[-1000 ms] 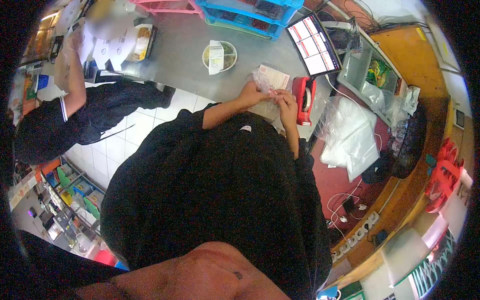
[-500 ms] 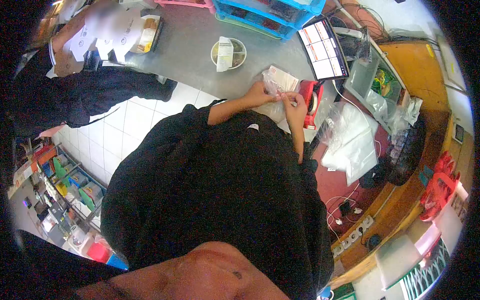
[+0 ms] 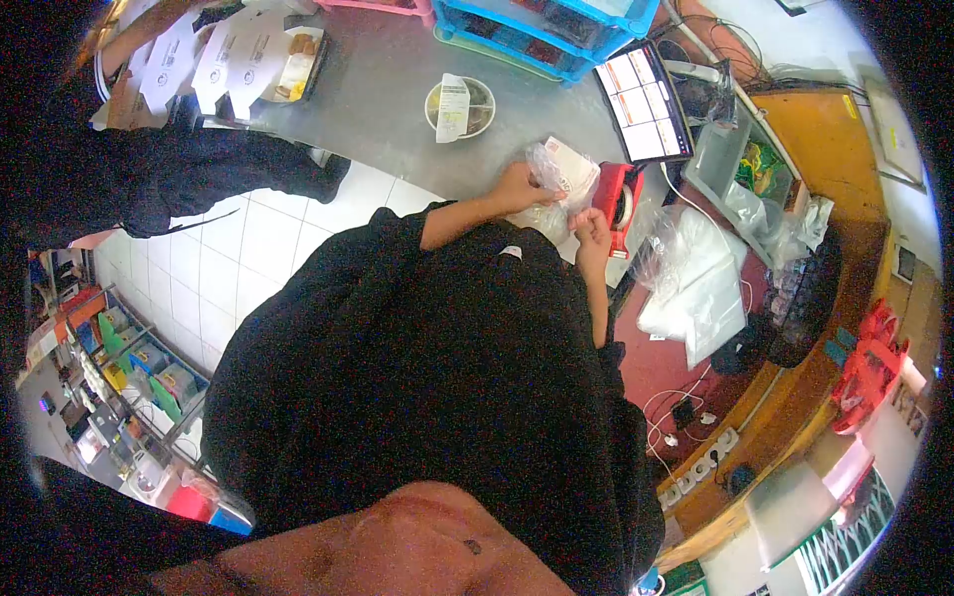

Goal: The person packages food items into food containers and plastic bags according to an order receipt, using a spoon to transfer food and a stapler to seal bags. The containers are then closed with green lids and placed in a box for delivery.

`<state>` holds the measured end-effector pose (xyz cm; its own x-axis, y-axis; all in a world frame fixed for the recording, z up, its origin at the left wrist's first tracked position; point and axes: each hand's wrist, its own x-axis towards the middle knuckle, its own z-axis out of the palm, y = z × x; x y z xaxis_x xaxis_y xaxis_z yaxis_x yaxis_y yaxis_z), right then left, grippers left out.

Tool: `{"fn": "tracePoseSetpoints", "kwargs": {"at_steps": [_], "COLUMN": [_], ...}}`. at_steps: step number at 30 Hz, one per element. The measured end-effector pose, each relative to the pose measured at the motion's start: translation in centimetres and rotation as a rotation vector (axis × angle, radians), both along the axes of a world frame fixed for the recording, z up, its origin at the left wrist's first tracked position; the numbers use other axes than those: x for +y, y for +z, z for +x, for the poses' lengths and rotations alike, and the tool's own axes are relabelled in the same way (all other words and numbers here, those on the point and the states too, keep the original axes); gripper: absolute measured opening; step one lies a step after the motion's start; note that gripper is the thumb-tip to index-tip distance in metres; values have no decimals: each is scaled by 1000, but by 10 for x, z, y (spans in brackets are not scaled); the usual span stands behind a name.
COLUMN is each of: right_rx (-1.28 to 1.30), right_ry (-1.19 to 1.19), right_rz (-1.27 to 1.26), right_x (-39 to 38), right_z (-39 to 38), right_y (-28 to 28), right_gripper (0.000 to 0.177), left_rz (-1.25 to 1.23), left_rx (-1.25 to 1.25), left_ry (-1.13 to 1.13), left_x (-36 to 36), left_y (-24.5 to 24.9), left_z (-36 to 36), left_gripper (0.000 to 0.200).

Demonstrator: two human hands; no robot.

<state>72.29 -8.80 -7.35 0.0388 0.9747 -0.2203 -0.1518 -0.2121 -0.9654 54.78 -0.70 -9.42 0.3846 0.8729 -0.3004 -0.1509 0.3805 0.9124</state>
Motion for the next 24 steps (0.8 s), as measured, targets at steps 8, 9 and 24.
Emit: {"fn": "tracePoseSetpoints", "kwargs": {"at_steps": [8,9,24], "right_rx": [32,59,87], "right_ry": [28,46,-132], "right_rz": [4,2,-400], "right_x": [-14,-15,-67], "right_z": [5,4,-18], "right_y": [-4,-6,32], "right_gripper": [10,10,48], "left_rz": [-50,-51,980], "left_rx": [33,33,-10], "left_ry": [-23,-23,-286], "left_x": [-7,-7,-9], "left_y": [4,3,175], "left_z": [-2,-5,4], "left_gripper": [29,29,28]}}
